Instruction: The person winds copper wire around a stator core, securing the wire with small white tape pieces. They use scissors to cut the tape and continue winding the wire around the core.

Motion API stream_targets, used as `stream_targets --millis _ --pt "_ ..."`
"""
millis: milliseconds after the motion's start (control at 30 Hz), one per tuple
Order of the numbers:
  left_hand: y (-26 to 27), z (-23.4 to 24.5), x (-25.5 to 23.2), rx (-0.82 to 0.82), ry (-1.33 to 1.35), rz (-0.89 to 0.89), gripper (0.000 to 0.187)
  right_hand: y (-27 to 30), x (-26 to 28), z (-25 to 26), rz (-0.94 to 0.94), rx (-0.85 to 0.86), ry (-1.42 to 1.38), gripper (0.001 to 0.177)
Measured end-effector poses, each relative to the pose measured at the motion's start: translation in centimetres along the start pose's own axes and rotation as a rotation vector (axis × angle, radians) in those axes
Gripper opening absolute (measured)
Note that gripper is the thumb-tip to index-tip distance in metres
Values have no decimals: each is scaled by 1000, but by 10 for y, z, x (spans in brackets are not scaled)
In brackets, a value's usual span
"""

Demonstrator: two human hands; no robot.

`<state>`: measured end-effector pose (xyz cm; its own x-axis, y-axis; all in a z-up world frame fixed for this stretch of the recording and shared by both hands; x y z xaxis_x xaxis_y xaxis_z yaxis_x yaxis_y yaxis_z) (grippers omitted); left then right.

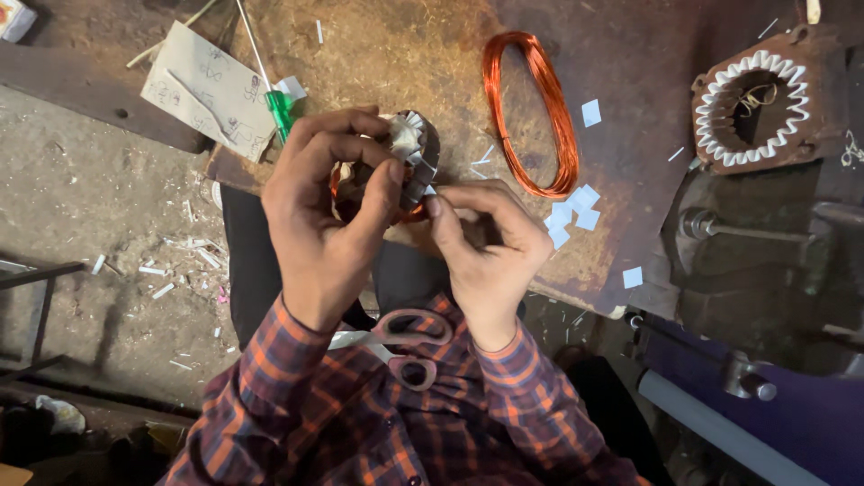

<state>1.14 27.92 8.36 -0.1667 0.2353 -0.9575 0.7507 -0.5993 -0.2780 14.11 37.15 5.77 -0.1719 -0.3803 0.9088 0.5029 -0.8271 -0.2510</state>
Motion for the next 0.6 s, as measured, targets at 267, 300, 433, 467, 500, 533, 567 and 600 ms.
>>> stream_targets --millis 267,300,433,467,500,533,567,600 --pt "0 -4 7 -21 89 0 6 -11 9 7 34 77 51 13" --pt "0 -4 7 -21 88 -11 6 -12 9 7 38 87 69 13" --pt "1 -5 8 -59 172 80 5 -10 8 6 27 71 93 15" --pt "0 -5 7 -57 156 50 5 -9 8 4 44 52 77 15" --pt "0 -5 7 -54 142 24 6 -8 7 3 58 33 64 15" --pt "0 -6 7 -50 128 -3 6 -7 6 2 71 14 50 15" --pt "0 -6 8 -52 128 3 6 -7 5 1 80 14 36 15" --pt "1 -6 8 -55 128 9 6 -6 4 0 88 14 21 15"
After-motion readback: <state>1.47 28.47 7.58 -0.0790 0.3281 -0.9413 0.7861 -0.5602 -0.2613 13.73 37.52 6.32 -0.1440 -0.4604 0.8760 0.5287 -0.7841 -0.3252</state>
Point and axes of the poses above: each hand's wrist, its own y-axis away from the middle knuckle, its own z-axis out of the back of the hand, x = y × z, the point moved 3 cm from there along -y, towards the middle knuckle, and after that the axes turned 10 degrees about y, right-handed, at the moved point
